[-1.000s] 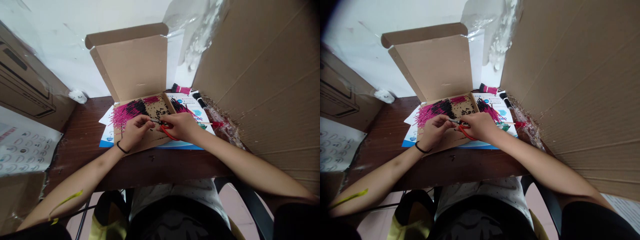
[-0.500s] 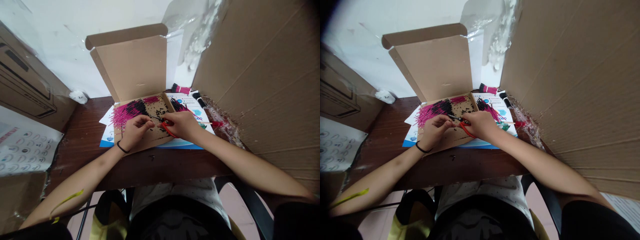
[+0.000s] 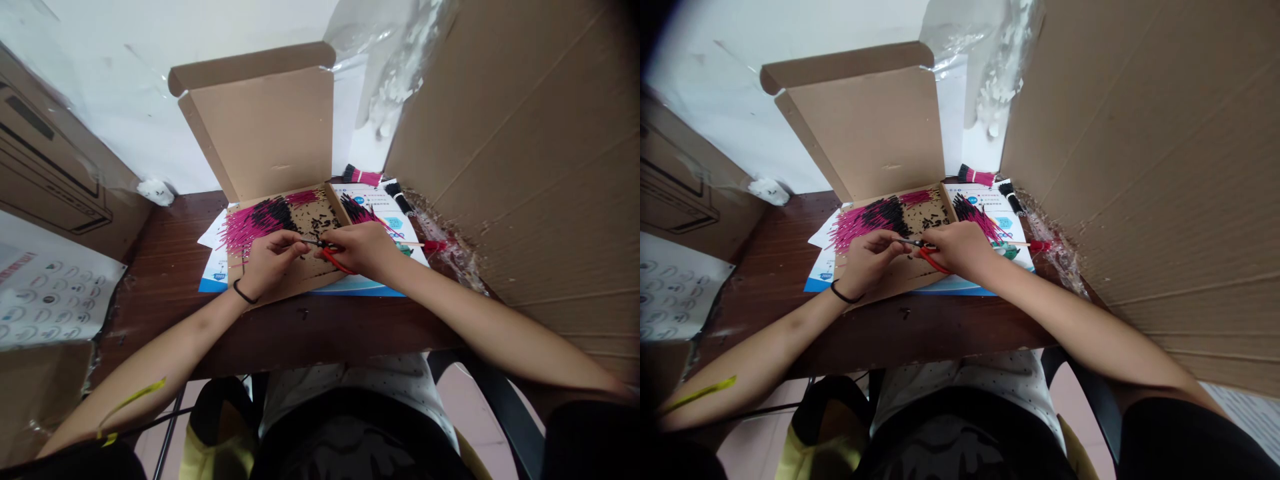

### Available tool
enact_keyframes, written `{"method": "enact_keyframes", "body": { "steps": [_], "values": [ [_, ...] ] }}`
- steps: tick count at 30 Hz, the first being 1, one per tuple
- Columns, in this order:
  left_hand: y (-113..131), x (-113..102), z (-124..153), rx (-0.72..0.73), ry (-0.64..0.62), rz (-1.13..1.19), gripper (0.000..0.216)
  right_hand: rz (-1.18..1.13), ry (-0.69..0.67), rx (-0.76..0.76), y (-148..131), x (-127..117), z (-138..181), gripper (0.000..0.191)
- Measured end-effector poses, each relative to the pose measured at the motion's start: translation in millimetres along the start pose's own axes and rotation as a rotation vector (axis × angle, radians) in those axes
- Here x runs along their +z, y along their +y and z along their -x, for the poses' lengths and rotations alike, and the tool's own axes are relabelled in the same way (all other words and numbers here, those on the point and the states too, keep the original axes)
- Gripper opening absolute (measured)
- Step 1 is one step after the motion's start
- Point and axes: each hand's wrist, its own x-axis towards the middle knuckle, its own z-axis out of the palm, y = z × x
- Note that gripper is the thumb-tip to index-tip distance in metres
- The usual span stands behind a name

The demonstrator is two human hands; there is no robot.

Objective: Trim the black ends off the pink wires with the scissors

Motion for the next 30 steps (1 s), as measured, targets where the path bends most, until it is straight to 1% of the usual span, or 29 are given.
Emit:
{"method": "enact_keyframes", "body": {
  "steps": [5, 9, 13, 21, 25, 30],
  "values": [
    [1.7, -0.3, -1.6, 0.02, 0.005, -0.012, 0.02, -0.036, 0.052, 0.067, -1.9, -1.5, -0.4, 0.036],
    [-1.4, -1.2, -2.7, 0.022, 0.023, -0.008, 0.02, -0.076, 0.098, 0.065, -3.1, -2.3, 0.3, 0.039],
    [-5.6, -1.5, -2.9, 0.01, 0.028, 0.026, 0.021, -0.088, 0.112, 0.048, -3.6, -1.1, 1.5, 0.04],
    [-6.5, -0.1, -2.6, -0.031, 0.032, 0.123, 0.023, -0.124, 0.081, 0.019, -6.5, 1.0, 2.4, 0.039],
    [-5.7, 0.0, -2.0, -0.026, 0.027, 0.113, 0.022, -0.118, 0.079, 0.005, -5.5, 2.7, 2.1, 0.038],
    [-2.8, 1.2, -1.2, -0.025, 0.008, 0.09, 0.019, -0.051, 0.04, 0.018, -3.2, 5.0, 1.8, 0.038]
  ]
}}
